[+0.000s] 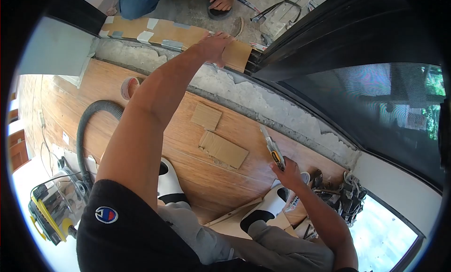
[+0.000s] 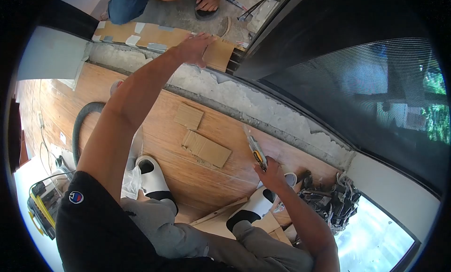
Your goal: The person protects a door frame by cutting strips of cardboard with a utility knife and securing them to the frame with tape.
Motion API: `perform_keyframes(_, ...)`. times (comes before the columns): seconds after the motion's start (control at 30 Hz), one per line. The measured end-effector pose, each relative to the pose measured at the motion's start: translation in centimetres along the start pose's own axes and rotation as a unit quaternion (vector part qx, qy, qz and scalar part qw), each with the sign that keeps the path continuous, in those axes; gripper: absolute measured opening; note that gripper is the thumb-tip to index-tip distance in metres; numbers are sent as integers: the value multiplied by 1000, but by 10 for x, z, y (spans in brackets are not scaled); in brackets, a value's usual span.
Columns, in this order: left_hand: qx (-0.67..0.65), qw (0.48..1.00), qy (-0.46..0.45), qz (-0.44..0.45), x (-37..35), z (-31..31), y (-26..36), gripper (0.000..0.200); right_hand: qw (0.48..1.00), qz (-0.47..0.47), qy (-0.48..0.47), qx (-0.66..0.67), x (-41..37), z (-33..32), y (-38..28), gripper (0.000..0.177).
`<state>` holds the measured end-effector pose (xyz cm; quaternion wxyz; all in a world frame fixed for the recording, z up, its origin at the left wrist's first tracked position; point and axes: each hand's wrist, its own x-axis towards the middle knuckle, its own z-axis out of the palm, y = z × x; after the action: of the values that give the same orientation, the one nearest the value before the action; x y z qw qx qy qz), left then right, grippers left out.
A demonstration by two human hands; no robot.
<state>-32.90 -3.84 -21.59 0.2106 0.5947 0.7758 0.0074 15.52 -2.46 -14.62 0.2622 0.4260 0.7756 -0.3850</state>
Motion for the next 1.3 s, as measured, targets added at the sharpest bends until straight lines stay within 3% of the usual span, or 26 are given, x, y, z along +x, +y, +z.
perform_keyframes(0.4, -19, 999, -45, -11, 2, -5, 0, 133, 1000, -14, 11, -7, -4, 8, 8, 60)
perform_keyframes(0.53, -32, 999, -20, -8, -4, -2, -1, 138, 1000, -11, 14, -3, -6, 4, 1, 56)
perform_keyframes(0.6, 3, 994, 106, -32, -20, -3, 2, 130, 1000, -6, 17, -2, -8, 0, -3, 55)
perform_keyframes(0.63, 5, 994, 105, -30, -32, -5, 1, 130, 1000, -4, 16, 4, -10, -4, -8, 54)
perform_keyframes(0.7, -69, 960, 273, 10, -64, -7, -4, 104, 1000, 1, 18, 17, -11, -4, -7, 52)
perform_keyframes(0.77, -91, 961, 260, 19, -101, 8, -1, 74, 999, -26, 43, 11, -10, -1, 0, 50)
perform_keyframes(0.9, -118, 971, 197, 62, -183, 62, 29, 52, 998, -34, 43, 4, -8, 2, 1, 48)
perform_keyframes(1.07, -137, 973, 137, 122, -226, 74, 57, 56, 999, -31, 23, -12, -4, 5, -18, 46)
perform_keyframes(1.3, -121, 980, 96, 126, -211, 57, 49, 58, 998, -48, 31, -24, -4, 5, -29, 46)
